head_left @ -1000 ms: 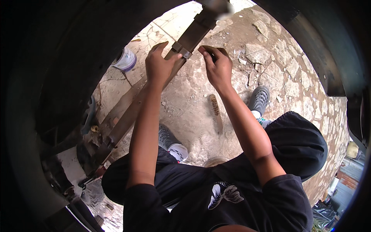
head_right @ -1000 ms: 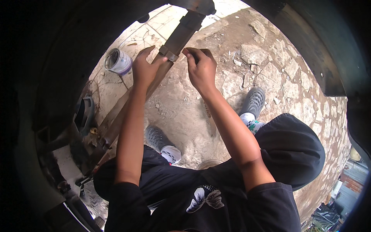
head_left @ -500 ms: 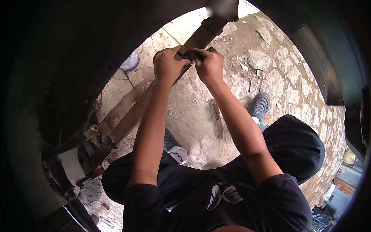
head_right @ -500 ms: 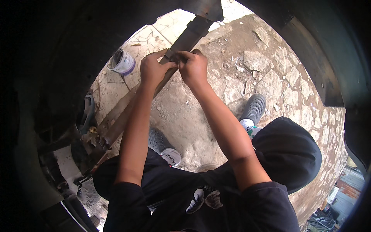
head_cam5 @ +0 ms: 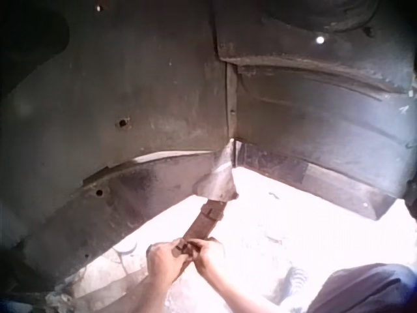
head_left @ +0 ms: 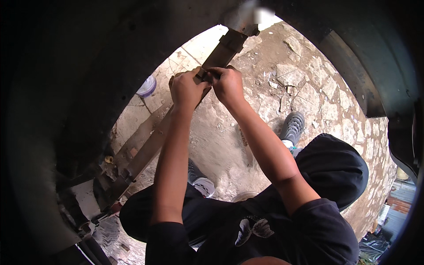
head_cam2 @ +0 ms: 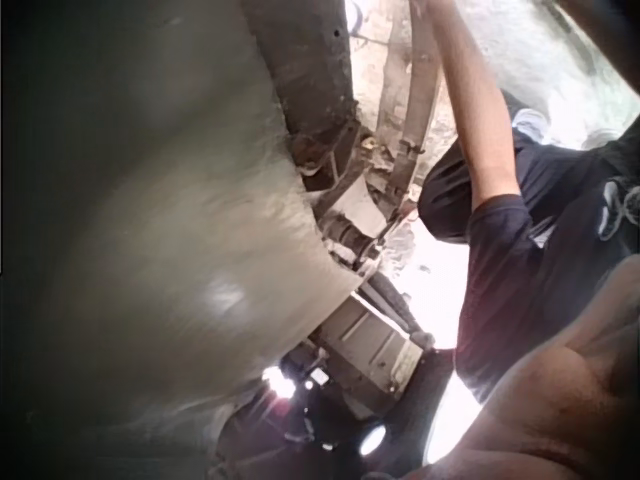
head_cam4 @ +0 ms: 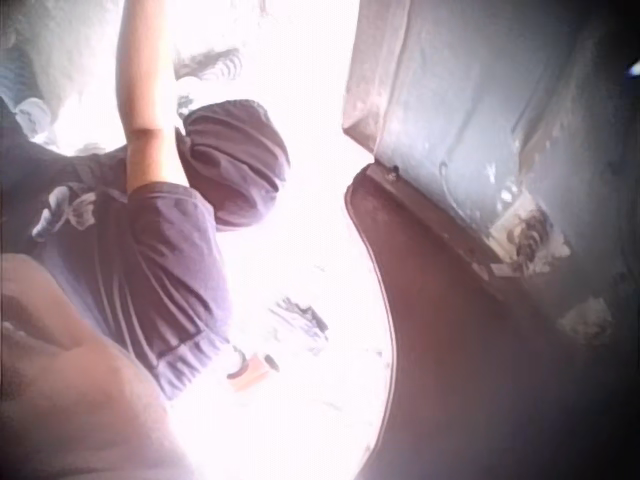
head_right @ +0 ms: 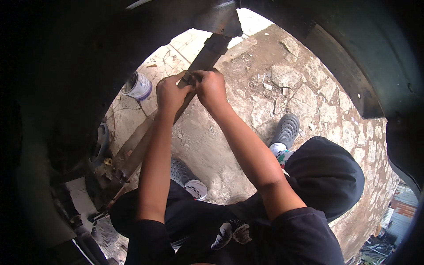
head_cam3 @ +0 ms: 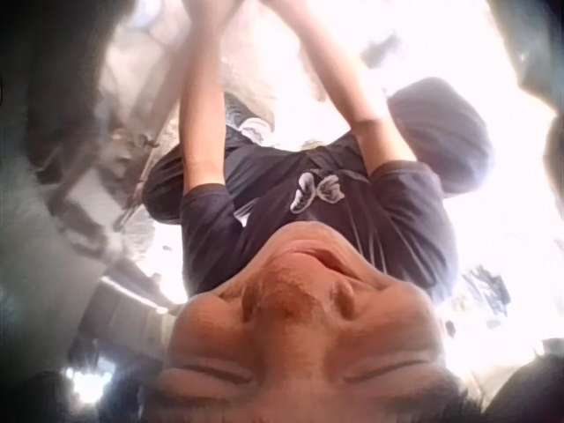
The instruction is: The person sits on the ground and assembles a metal beam by inserting bolts and tightening them by hand. They repeatedly adjust the beam and fasteners to secure the connection.
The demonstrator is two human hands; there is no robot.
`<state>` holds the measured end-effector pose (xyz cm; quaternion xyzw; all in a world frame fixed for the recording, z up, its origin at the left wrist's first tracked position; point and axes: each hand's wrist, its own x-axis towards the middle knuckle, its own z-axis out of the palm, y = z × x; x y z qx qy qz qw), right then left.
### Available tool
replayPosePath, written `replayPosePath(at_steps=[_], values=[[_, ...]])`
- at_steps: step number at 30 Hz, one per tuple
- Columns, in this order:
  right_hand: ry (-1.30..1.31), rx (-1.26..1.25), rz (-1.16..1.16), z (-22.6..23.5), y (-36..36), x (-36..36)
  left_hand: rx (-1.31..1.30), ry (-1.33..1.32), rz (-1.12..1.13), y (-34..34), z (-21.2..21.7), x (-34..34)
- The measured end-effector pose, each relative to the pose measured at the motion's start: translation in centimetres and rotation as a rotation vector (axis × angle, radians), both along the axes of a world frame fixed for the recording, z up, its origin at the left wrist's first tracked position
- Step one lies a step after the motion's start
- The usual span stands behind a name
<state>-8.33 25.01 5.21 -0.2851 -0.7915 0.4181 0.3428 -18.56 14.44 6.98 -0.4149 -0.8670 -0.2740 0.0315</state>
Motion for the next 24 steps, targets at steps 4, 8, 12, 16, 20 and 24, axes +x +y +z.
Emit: replayPosePath(at_steps=[4, 8, 12, 16, 20, 24], values=[[-0.012, -0.019, -0.008, -0.5, -0.1, 0.7, 0.02, -0.017, 0.052, 0.3, -0.9, 0.8], [-0.056, 0.06, -0.057, -1.2, 0.0, 0.4, -0.037, -0.046, 0.082, 0.0, -0.5, 1.2], [-0.008, 0.056, -0.027, -1.6, 0.1, -0.5, 0.008, -0.035, 0.077, 0.2, -0.8, 0.7], [-0.185, 0.043, -0.045, -0.1, -0.4, 0.8, -0.031, -0.062, 0.112, 0.1, -0.6, 1.0], [-0.103, 0.092, -0.064, -0.4, -0.1, 0.6, -0.003, -0.002, 0.086, 0.2, -0.9, 1.1], [0.004, 0.047, -0.013, -0.7, 0.3, -0.2, 0.003, 0.001, 0.076, 0.2, -0.7, 0.4]])
